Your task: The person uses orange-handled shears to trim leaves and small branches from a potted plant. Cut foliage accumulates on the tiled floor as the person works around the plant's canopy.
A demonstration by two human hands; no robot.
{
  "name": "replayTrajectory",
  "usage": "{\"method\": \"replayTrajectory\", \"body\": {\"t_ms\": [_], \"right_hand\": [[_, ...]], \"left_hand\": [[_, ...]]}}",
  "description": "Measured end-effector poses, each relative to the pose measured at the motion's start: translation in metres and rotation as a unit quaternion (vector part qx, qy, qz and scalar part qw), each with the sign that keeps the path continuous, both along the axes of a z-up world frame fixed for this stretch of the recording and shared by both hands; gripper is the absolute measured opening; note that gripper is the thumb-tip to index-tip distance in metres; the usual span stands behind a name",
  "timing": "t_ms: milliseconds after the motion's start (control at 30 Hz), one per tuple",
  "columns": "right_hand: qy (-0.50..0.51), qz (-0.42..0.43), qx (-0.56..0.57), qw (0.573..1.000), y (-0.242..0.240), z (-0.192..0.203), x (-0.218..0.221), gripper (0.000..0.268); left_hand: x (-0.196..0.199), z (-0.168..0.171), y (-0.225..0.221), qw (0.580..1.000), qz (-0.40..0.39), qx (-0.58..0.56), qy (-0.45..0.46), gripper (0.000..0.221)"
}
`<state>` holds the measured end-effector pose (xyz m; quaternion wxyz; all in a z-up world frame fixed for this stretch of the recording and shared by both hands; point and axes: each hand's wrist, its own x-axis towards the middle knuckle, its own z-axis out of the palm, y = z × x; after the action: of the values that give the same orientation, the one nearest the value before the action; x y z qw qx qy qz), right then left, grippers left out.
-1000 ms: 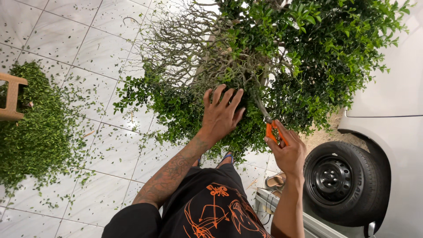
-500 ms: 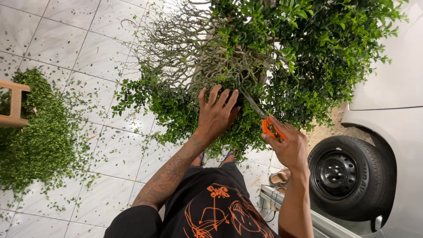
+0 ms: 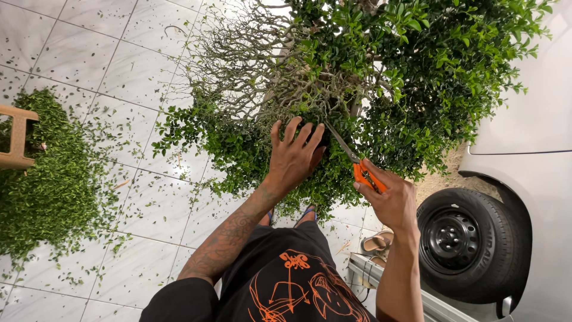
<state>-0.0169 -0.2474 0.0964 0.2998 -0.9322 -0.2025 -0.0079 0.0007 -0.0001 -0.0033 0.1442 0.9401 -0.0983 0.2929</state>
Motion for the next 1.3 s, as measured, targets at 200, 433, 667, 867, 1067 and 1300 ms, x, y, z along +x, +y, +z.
{"method": "replayTrajectory", "body": {"t_ms": [200,433,667,867,1067,1300], "right_hand": [[0.029,-0.02,0.003,0.999,0.0,-0.005,-0.004,0.045],[0.052,-0.056,0.006,0.997,-0.009,0.007,-0.019,0.05],[0.016,-0.039,0.047,0.998,-0.02,-0.018,-0.027,0.059],[0.003,-0.04,0.036,0.999,0.013,-0.008,-0.027,0.054],[-0.01,-0.049,-0.084,0.995,0.028,-0.023,-0.014,0.055],[0.041,-0.066,-0.152,0.985,0.032,0.024,-0.026,0.054]], "left_hand": [[-0.002,0.004,0.0,1.0,-0.001,-0.005,0.002,0.042],[-0.003,0.009,0.001,0.999,-0.01,-0.047,0.003,0.046],[-0.004,0.01,0.001,0.998,-0.023,-0.063,-0.016,0.046],[-0.001,0.02,0.003,0.995,-0.007,-0.096,-0.018,0.051],[-0.003,0.021,0.003,0.992,-0.015,-0.118,-0.03,0.042],[0.008,-0.007,0.018,0.968,0.017,-0.206,-0.14,0.034]]}}
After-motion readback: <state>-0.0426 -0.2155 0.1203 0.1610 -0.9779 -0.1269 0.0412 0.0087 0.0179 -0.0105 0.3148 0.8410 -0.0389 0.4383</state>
